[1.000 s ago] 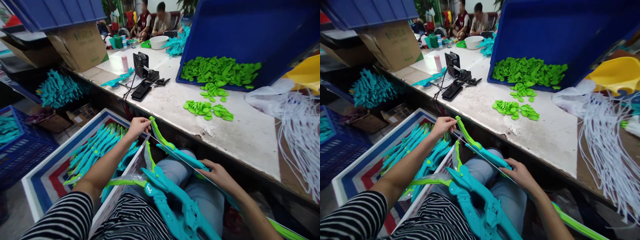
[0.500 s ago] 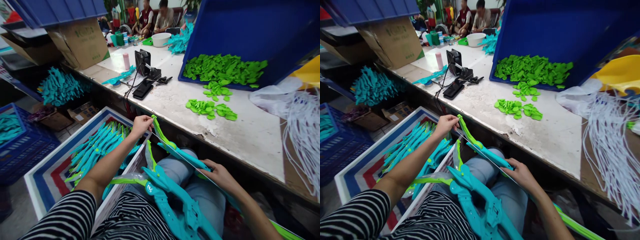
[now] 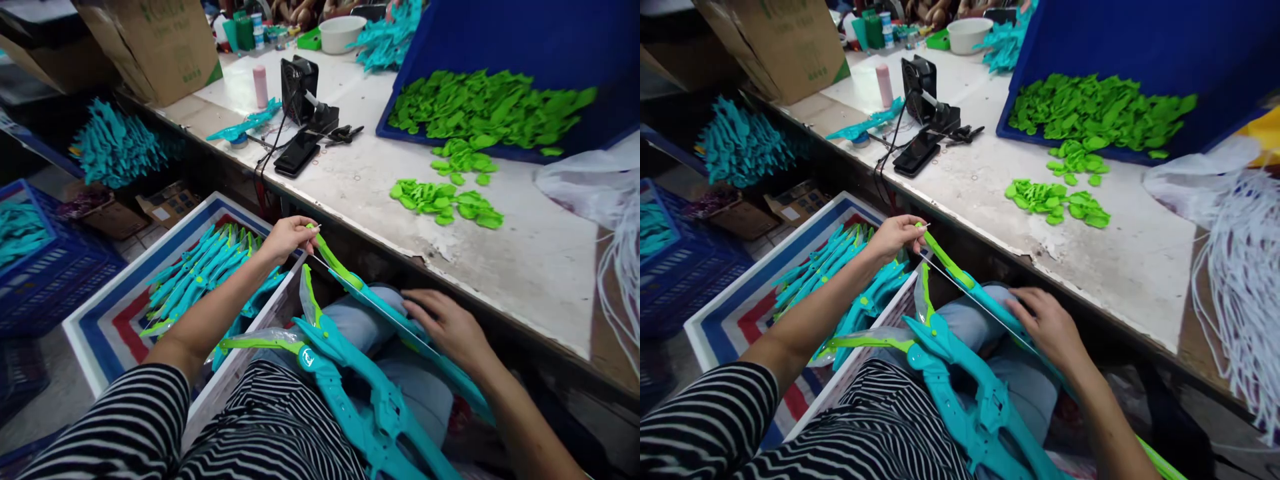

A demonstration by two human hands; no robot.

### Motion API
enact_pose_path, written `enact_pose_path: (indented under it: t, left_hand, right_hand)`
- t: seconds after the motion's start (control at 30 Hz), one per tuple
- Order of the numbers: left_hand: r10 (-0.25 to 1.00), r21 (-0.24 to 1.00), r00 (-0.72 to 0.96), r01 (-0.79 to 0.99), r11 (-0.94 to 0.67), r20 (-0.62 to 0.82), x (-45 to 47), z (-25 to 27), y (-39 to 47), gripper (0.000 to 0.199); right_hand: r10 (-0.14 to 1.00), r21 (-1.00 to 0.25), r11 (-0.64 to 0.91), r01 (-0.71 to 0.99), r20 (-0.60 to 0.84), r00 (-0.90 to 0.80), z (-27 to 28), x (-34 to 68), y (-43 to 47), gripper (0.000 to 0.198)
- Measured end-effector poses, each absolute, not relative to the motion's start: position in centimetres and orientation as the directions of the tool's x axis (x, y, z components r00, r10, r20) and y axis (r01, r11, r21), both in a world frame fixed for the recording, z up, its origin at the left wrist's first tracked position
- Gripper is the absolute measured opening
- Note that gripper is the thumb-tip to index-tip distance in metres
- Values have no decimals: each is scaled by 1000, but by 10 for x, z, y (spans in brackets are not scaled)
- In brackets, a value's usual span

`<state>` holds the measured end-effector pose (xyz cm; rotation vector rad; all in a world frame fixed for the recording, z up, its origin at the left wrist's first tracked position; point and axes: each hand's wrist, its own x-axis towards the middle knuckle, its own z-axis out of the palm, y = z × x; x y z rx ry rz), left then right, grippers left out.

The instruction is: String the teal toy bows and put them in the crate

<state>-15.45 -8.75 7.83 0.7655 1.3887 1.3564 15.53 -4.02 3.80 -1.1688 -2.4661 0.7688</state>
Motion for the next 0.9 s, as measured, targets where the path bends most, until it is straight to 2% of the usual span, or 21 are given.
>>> enact_pose_path:
  t: [0.07,0.17,0.27,0.37,0.63,0.7,0.77,0.83,0.9]
  left_hand:
    - [940,967,-280,-215,139,-197,-154,75,-96,18]
    - [951,964,-255,-242,113,-175,-155,71,-104,24]
    - [954,953,-244,-287,98,-172,-156,68,-109,26]
    - [956,940,-234,-327,96,-179,-157,65,-112,28]
    - [964,921,-182,-371,116,-194,-162,48,-108,24]
    - [961,943,-168,-290,166,-221,-163,49,-109,25]
    - [951,976,-222,-83,200,-214,-163,51,-111,25]
    - [931,961,-344,193,196,-121,-161,54,-115,20]
    - [898,903,-439,394,171,22,-156,56,-118,10]
  right_hand:
    - [748,-583,622,523,245,-617,54,118,-33,34]
    - [641,-618,708,343,358,-679,68,49,-24,31]
    - [575,-660,714,233,363,-733,70,-4,-17,27]
    - [554,-697,693,184,353,-754,66,-25,-12,20]
    - [543,-710,667,226,255,-800,64,-24,-10,20]
    - [521,-681,700,215,281,-806,67,-27,-15,21]
    - [496,-638,744,198,329,-803,67,-29,-15,23]
    - [510,-605,766,218,364,-779,65,-28,-5,26]
    - [620,-617,723,311,381,-685,60,-22,16,28]
